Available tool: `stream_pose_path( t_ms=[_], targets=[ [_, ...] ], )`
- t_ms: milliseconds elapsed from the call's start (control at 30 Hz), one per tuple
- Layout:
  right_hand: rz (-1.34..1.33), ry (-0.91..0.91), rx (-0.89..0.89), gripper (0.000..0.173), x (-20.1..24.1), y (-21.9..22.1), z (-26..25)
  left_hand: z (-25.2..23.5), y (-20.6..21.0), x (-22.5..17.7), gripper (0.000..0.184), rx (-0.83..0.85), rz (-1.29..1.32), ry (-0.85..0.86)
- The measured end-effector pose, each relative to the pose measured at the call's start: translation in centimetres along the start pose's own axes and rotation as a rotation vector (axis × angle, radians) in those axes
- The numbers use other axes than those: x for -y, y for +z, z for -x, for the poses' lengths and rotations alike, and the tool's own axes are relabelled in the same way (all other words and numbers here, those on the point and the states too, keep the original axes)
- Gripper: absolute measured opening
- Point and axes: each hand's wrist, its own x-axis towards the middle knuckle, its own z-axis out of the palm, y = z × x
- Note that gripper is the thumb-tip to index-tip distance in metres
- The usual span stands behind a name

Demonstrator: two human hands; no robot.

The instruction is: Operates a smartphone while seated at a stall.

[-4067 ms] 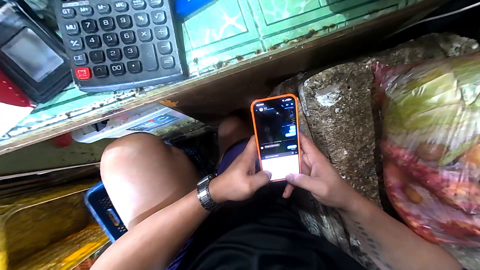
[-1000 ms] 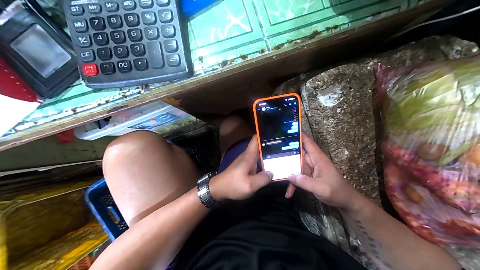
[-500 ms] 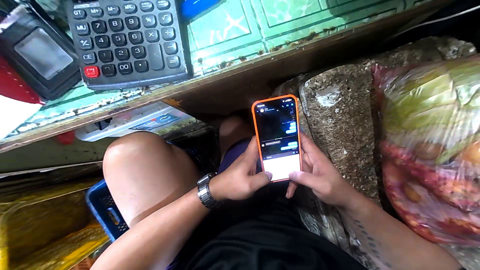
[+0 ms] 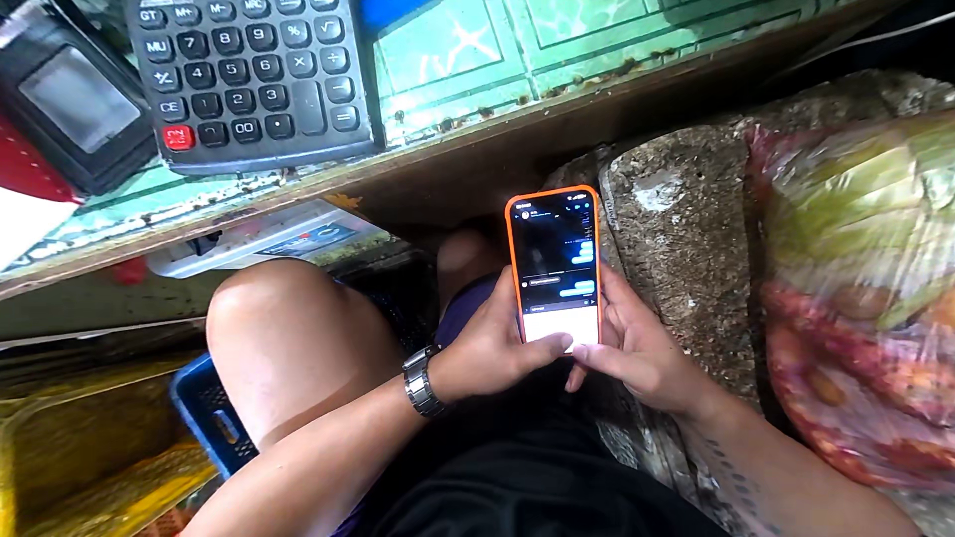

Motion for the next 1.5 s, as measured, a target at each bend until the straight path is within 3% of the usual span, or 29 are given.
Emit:
stream_pose_path(
  t_ms=[100, 267, 700, 867, 933, 1100, 1500],
  targets=[
    [0.032, 0.007, -0.003, 0.093, -0.1, 0.1, 0.0, -0.2, 0.1, 0.2, 0.073, -0.046, -0.050, -0.013],
    [0.042, 0.035, -0.058, 0.091, 0.0, 0.2, 0.0, 0.2, -0.8, 0.3, 0.076, 0.071, -0.046, 0.016],
    [0.015, 0.021, -0.056, 0.067, 0.1, 0.0, -0.1, 0.3, -0.9, 0.2, 0.072, 0.109, -0.016, 0.027],
    [0.043, 0.033, -0.022, 0.090, 0.1, 0.0, 0.0, 0.4, -1.2, 0.2, 0.076, 0.121, -0.015, 0.012],
    [0.053, 0.038, -0.032, 0.091, 0.1, 0.1, 0.0, 0.5, -1.3, 0.3, 0.078, 0.129, -0.041, 0.027],
    [0.003, 0.000, -0.002, 0.078, -0.1, -0.3, 0.0, 0.5, -1.4, 0.3, 0.076, 0.151, -0.015, 0.049],
    [-0.089, -0.023, -0.006, 0.066, -0.3, -0.6, -0.1, 0.5, -1.3, 0.3, 0.074, 0.146, -0.033, 0.030]
  ],
)
